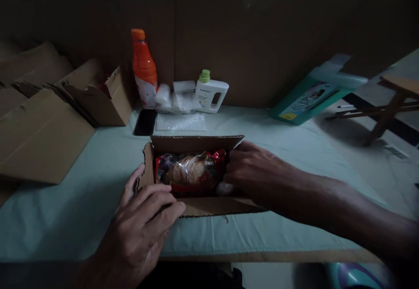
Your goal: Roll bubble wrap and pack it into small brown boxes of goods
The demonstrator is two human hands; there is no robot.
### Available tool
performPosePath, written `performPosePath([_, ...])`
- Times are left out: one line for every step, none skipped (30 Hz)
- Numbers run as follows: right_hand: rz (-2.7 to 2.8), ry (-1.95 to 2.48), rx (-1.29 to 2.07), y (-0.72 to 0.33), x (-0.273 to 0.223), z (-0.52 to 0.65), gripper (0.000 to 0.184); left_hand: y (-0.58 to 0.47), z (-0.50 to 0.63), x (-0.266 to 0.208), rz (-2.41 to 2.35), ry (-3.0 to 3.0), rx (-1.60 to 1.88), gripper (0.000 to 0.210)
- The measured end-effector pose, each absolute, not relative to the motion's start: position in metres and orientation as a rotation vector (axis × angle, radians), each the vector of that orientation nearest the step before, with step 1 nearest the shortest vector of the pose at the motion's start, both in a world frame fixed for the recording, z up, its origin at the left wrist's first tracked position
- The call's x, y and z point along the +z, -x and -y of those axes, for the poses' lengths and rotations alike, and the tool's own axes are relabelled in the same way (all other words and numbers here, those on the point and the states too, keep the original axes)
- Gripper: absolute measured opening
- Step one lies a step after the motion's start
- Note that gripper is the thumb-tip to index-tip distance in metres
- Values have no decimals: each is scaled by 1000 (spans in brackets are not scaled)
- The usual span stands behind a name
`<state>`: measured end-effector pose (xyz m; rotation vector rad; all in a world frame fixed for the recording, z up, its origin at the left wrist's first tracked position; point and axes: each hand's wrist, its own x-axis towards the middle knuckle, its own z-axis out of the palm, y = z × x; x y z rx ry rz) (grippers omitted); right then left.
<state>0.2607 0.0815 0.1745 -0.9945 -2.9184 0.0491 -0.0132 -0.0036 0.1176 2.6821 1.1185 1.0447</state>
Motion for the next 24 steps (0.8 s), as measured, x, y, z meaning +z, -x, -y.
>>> performPosePath([2958,988,100,-255,166,-85,32,11,4,117,-1136,-2654,1067,33])
performPosePath([3027,978,91,-251,158,-88,33,9,5,116,-1161,-2617,1088,32])
performPosePath([3085,987,48,-248,153,-91,34,7,7,116,-1191,-2578,1112,31])
performPosePath([3101,1024,-1,-247,149,-93,34,4,8,115,-1216,-2548,1133,31])
performPosePath([3097,1044,-22,-248,150,-94,33,2,9,115,-1231,-2536,1146,31])
performPosePath([3078,1042,-5,-250,154,-94,29,2,10,116,-1235,-2543,1158,32])
performPosePath([3038,1028,38,-255,162,-92,22,2,11,116,-1244,-2558,1178,33])
performPosePath([2971,1019,77,-263,173,-89,15,4,13,117,-1268,-2567,1214,35])
performPosePath([2880,1024,83,-273,183,-84,12,7,14,117,-1309,-2559,1266,39])
performPosePath([2766,1048,43,-286,193,-77,14,11,16,116,-1360,-2526,1322,46])
performPosePath([2641,1095,-23,-301,199,-69,18,16,18,113,-1419,-2466,1385,53])
performPosePath([2512,1155,-101,-316,200,-59,20,20,20,107,-1481,-2377,1453,58])
performPosePath([2380,1226,-150,-331,195,-49,20,23,22,99,-1544,-2260,1518,62])
performPosePath([2278,1309,-135,-344,183,-38,21,25,24,88,-1601,-2124,1563,64])
performPosePath([2196,1394,-66,-354,166,-28,24,25,26,74,-1645,-1987,1571,63])
performPosePath([2117,1439,32,-359,145,-19,31,24,28,59,-1675,-1864,1525,63])
performPosePath([2093,1467,181,-359,121,-11,43,22,30,43,-1681,-1772,1422,63])
performPosePath([2079,1482,305,-355,98,-5,54,20,31,29,-1662,-1715,1295,63])
performPosePath([2085,1485,421,-346,78,-1,61,18,33,16,-1638,-1670,1192,62])
performPosePath([2085,1471,501,-334,61,0,62,17,33,6,-1613,-1628,1117,61])
performPosePath([2072,1456,544,-321,49,-2,58,16,32,0,-1594,-1578,1083,59])
performPosePath([2058,1437,567,-308,41,-7,52,14,29,-3,-1577,-1516,1081,57])
performPosePath([2041,1418,569,-297,38,-16,44,13,23,-2,-1553,-1452,1092,56])
performPosePath([2021,1408,562,-290,38,-26,38,9,15,1,-1522,-1396,1109,56])
